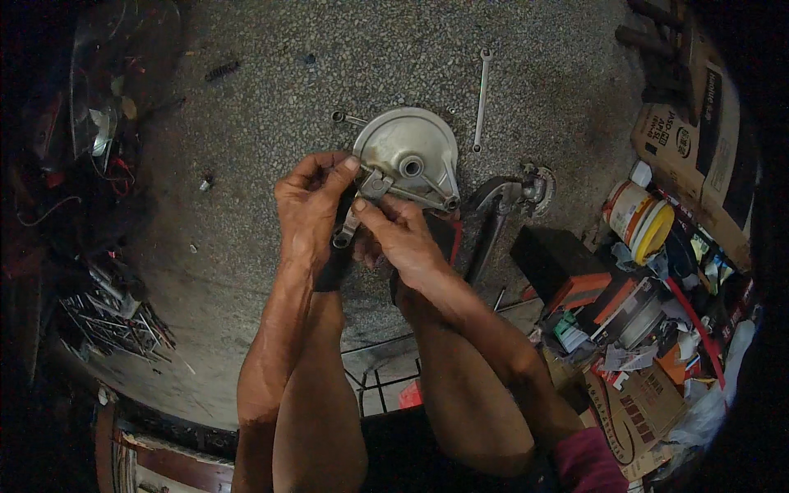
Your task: The person sits on the floor and assembles a mechanical component, likely a brake assembly, using a hammer and a wrench. They insert a metal bracket into the housing, tap it into place with a hammer, and then tighten a bolt with a wrench.
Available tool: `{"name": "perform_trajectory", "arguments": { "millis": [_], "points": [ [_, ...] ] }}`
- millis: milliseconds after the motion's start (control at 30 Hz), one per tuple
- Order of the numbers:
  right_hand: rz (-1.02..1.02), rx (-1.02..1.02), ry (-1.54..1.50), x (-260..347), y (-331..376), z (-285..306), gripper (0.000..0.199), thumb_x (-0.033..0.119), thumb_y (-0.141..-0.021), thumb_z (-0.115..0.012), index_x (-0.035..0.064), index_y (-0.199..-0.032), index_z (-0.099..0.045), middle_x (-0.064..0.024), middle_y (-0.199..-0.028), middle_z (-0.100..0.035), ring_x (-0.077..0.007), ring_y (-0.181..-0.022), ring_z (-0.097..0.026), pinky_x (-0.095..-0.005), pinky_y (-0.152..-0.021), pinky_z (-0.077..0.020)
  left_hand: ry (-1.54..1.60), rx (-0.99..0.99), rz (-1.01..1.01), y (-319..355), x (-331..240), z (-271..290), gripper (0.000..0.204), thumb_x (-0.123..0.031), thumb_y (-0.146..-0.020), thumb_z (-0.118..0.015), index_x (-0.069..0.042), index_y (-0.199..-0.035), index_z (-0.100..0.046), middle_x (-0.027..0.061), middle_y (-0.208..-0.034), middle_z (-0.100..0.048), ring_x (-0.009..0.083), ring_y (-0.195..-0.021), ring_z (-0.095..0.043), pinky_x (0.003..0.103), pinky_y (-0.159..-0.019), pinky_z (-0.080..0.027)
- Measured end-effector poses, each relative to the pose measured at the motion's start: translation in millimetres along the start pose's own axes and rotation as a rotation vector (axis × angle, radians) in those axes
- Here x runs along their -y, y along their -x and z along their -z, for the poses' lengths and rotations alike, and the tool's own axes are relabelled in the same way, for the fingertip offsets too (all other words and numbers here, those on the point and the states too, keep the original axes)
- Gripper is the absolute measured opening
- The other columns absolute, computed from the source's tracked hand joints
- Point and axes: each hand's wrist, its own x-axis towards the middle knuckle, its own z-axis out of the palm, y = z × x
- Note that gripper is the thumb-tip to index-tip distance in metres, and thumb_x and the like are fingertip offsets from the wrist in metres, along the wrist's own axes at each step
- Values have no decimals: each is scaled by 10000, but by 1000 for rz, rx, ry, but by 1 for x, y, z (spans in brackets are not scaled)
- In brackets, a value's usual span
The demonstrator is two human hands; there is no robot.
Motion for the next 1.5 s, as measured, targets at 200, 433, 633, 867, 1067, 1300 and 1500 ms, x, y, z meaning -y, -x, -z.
{"name": "perform_trajectory", "arguments": {
  "millis": [200,433,633,867,1067,1300,1500],
  "points": [
    [89,64,102,0,0,7,219,254,-993,-570,38,-1020,-599,-18,-752,-580,-104,-491,-543,-266,-430,-420,-3,-5,-11,2,8,7,157,-136,-874,-725,-3,-953,-700,24,-826,-680,74,-716,-581,236,-637,-474],
    [108,146,-16,-5,-2,11,217,246,-999,-555,43,-1057,-606,-18,-778,-601,-116,-538,-585,-269,-451,-464,71,10,-42,2,14,6,164,-111,-879,-714,2,-996,-706,32,-864,-696,81,-750,-604,246,-676,-495],
    [123,180,-219,-10,-3,6,231,261,-1000,-546,49,-1070,-609,-24,-792,-615,-109,-537,-582,-274,-460,-484,0,57,-59,3,5,5,195,-91,-875,-708,8,-1043,-714,49,-872,-707,91,-757,-618,241,-683,-504],
    [127,196,-7,-9,-1,16,235,282,-1011,-531,69,-1071,-610,-1,-772,-599,-81,-528,-545,-252,-444,-434,-21,51,-74,2,9,9,180,-71,-873,-704,9,-1034,-718,46,-843,-701,91,-750,-615,239,-674,-504],
    [126,171,49,-12,-2,23,247,294,-1011,-532,70,-1077,-614,14,-744,-582,-71,-512,-523,-249,-429,-418,25,55,-8,5,17,9,156,-85,-880,-706,5,-1007,-722,42,-822,-694,83,-705,-603,227,-611,-490],
    [-15,140,-33,-6,7,12,308,354,-988,-562,51,-971,-615,3,-740,-589,-79,-530,-553,-245,-438,-440,6,87,-88,2,15,10,150,-68,-888,-686,2,-1018,-715,36,-816,-689,83,-707,-601,224,-605,-488],
    [60,211,-10,-12,3,18,244,263,-994,-553,27,-1013,-611,-24,-810,-614,-108,-550,-573,-259,-455,-447,59,116,-62,3,18,11,166,-45,-886,-674,-4,-1046,-698,38,-874,-692,86,-731,-603,228,-636,-495]
  ]
}}
